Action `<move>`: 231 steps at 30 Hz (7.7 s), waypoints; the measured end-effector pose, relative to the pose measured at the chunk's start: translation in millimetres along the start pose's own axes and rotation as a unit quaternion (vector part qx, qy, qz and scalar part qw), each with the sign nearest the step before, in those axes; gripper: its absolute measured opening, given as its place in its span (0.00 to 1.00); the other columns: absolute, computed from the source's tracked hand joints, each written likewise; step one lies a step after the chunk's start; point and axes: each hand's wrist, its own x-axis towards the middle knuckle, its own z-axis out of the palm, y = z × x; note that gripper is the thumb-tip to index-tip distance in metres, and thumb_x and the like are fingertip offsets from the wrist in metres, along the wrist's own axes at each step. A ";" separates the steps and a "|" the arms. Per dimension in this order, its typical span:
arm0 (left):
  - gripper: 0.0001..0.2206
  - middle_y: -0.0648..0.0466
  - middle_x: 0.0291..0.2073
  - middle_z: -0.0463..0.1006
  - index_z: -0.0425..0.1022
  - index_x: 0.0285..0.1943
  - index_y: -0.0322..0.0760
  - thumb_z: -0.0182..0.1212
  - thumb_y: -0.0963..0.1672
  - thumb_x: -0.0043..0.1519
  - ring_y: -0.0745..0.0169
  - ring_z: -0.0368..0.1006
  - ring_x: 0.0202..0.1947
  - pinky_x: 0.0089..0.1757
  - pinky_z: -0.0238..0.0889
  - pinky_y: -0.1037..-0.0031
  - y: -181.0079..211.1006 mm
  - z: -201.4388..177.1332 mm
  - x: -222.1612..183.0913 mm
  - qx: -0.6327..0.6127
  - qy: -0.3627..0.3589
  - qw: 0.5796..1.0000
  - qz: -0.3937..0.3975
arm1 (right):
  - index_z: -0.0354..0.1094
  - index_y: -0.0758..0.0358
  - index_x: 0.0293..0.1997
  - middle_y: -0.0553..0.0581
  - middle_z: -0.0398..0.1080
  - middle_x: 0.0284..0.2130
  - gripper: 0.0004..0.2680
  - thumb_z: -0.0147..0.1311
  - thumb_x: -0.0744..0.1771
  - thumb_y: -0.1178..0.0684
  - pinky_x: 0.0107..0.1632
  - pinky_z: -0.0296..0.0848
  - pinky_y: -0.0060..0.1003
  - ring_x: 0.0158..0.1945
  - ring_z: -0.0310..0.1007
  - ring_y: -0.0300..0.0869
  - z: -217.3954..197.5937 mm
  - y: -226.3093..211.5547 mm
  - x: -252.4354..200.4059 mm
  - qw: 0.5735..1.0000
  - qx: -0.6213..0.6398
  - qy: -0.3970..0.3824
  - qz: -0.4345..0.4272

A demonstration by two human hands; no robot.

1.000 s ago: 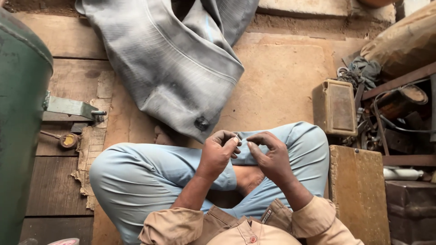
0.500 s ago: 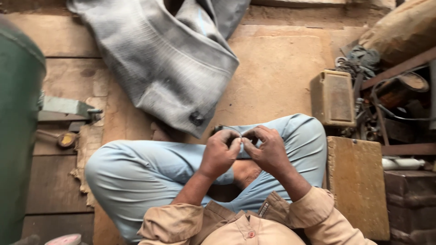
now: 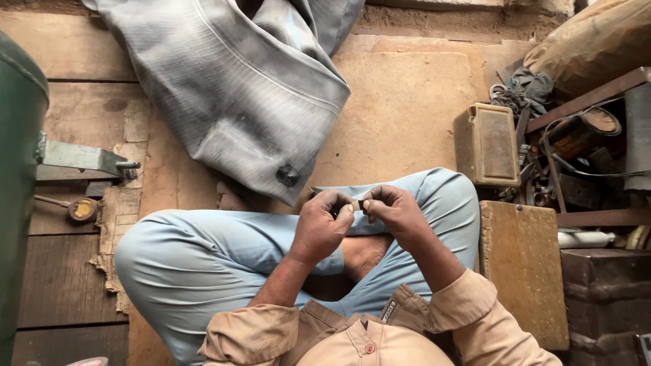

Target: Repairing a puncture in a motorcycle inner tube by applying a patch and sealant.

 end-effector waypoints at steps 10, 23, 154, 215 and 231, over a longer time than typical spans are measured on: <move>0.05 0.56 0.24 0.78 0.79 0.35 0.31 0.61 0.41 0.58 0.72 0.70 0.24 0.29 0.66 0.76 -14.2 -5.0 11.0 0.068 0.047 0.995 -0.061 | 0.71 0.70 0.38 0.55 0.72 0.27 0.03 0.59 0.66 0.60 0.39 0.69 0.29 0.30 0.70 0.36 -1.0 -8.1 -2.1 0.985 0.159 -0.061 0.020; 0.13 0.51 0.41 0.81 0.78 0.49 0.32 0.65 0.45 0.60 0.61 0.75 0.44 0.47 0.68 0.71 -33.0 -6.0 13.8 0.055 -0.066 0.993 0.076 | 0.75 0.70 0.40 0.52 0.73 0.29 0.06 0.60 0.65 0.57 0.35 0.69 0.29 0.30 0.69 0.34 -5.0 -14.0 -4.5 0.998 0.021 -0.050 0.034; 0.05 0.52 0.32 0.81 0.76 0.39 0.32 0.64 0.41 0.63 0.68 0.76 0.32 0.31 0.66 0.79 -34.1 -4.5 7.9 -0.258 -0.093 0.955 -0.113 | 0.66 0.64 0.39 0.62 0.69 0.33 0.28 0.65 0.55 0.25 0.46 0.69 0.50 0.43 0.71 0.56 -3.9 -42.3 -77.8 0.841 -0.536 -0.069 -0.010; 0.07 0.56 0.30 0.82 0.81 0.42 0.30 0.62 0.41 0.59 0.72 0.76 0.28 0.24 0.64 0.79 -45.7 52.1 21.1 -0.100 -0.172 0.967 -0.161 | 0.68 0.61 0.24 0.59 0.71 0.20 0.21 0.66 0.58 0.31 0.32 0.72 0.50 0.28 0.74 0.56 -83.2 -23.4 -125.6 0.796 -0.589 0.052 -0.131; 0.14 0.45 0.42 0.82 0.80 0.51 0.34 0.68 0.42 0.57 0.50 0.78 0.42 0.46 0.70 0.65 -62.8 94.6 46.5 0.268 -0.029 0.959 0.083 | 0.73 0.61 0.43 0.59 0.75 0.34 0.21 0.67 0.56 0.37 0.43 0.75 0.47 0.41 0.77 0.51 -131.9 -36.6 -142.6 0.710 -0.681 0.166 0.065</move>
